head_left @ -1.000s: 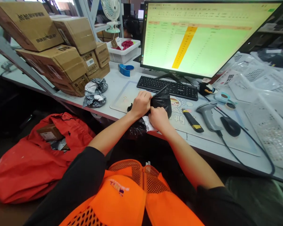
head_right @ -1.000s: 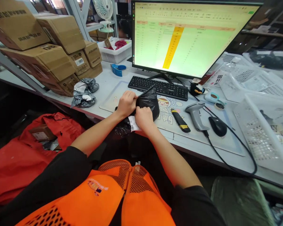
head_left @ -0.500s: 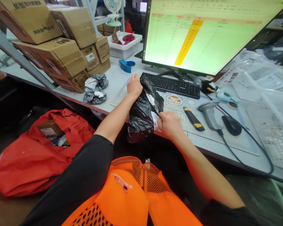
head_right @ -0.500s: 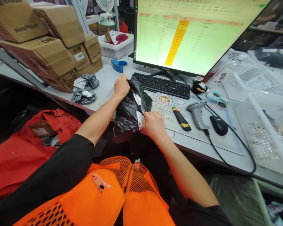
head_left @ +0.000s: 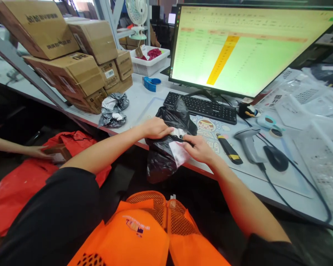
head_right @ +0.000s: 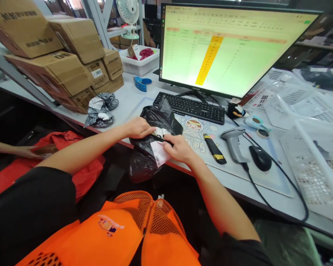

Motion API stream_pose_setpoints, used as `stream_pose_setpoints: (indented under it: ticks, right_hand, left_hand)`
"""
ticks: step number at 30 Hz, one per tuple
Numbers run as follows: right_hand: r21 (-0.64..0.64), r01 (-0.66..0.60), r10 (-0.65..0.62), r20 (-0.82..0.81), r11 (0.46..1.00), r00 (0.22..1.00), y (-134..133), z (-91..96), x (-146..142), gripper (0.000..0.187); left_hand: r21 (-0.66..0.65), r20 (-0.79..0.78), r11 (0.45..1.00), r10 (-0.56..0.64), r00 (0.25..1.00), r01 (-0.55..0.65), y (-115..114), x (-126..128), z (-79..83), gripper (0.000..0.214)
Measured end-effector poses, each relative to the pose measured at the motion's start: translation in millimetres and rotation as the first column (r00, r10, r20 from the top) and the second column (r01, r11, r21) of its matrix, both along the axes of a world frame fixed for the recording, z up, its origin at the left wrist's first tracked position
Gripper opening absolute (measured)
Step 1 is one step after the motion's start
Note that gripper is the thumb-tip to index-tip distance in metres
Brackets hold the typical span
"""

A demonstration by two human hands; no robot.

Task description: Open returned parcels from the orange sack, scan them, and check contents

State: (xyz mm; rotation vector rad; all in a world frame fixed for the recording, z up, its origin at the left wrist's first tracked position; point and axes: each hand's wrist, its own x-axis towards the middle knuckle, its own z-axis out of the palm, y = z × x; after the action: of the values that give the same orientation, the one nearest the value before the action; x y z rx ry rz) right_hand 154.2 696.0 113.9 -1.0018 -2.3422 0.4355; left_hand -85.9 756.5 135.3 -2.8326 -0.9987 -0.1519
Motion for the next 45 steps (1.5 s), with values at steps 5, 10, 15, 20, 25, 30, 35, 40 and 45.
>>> stream_pose_setpoints:
  ticks: [5,10,15,20,25,30,35,40,45]
  right_hand:
    - [-0.006,0.138,-0.127,0.347,0.99,0.929,-17.9,-8.1,-4.1,0.041]
    - [0.006,0.238,-0.227,0.333,0.971,0.915,-43.9,-20.0,6.8,0.043]
    - [0.017,0.498,-0.498,0.082,0.867,0.863,-12.1,-33.3,19.4,0.049]
    - [-0.059,0.49,-0.479,0.138,0.87,0.867,24.9,-31.6,19.9,0.067]
    - [-0.319,0.185,-0.228,-0.102,0.93,0.968,29.2,-14.0,34.4,0.091]
    - [-0.343,0.177,-0.331,-0.466,0.923,0.821,37.9,-17.2,38.2,0.07]
    - [-0.419,0.244,-0.395,-0.323,0.874,0.86,36.2,-31.0,16.1,0.06]
    - [-0.585,0.048,-0.342,-0.404,0.81,0.849,-27.2,-40.3,5.8,0.053]
    - [-0.711,-0.213,-0.241,-0.48,0.67,0.843,-118.4,-55.1,-1.9,0.041]
  left_hand:
    - [0.009,-0.023,0.966,0.258,0.966,-0.257,16.4,-24.5,-5.7,0.063]
    - [-0.099,0.043,0.884,0.463,0.885,-0.457,19.2,-22.8,-12.1,0.056]
    - [-0.259,0.107,0.882,0.431,0.896,-0.394,22.8,-2.2,-10.3,0.052]
    - [-0.609,0.217,0.761,0.433,0.875,-0.226,42.2,11.8,3.7,0.082]
    - [-0.898,0.363,0.408,0.473,0.803,0.165,32.1,23.6,9.8,0.054]
    - [-0.788,0.541,0.521,0.334,0.771,0.327,-14.5,54.4,0.4,0.038]
    - [-0.576,0.285,0.816,0.251,0.925,-0.044,-63.0,69.5,-7.7,0.031]
    - [-0.332,0.113,0.938,-0.066,0.991,0.1,-118.6,42.0,7.4,0.017]
    - [-0.38,0.341,0.891,-0.115,0.933,0.248,-145.8,-27.2,23.0,0.029]
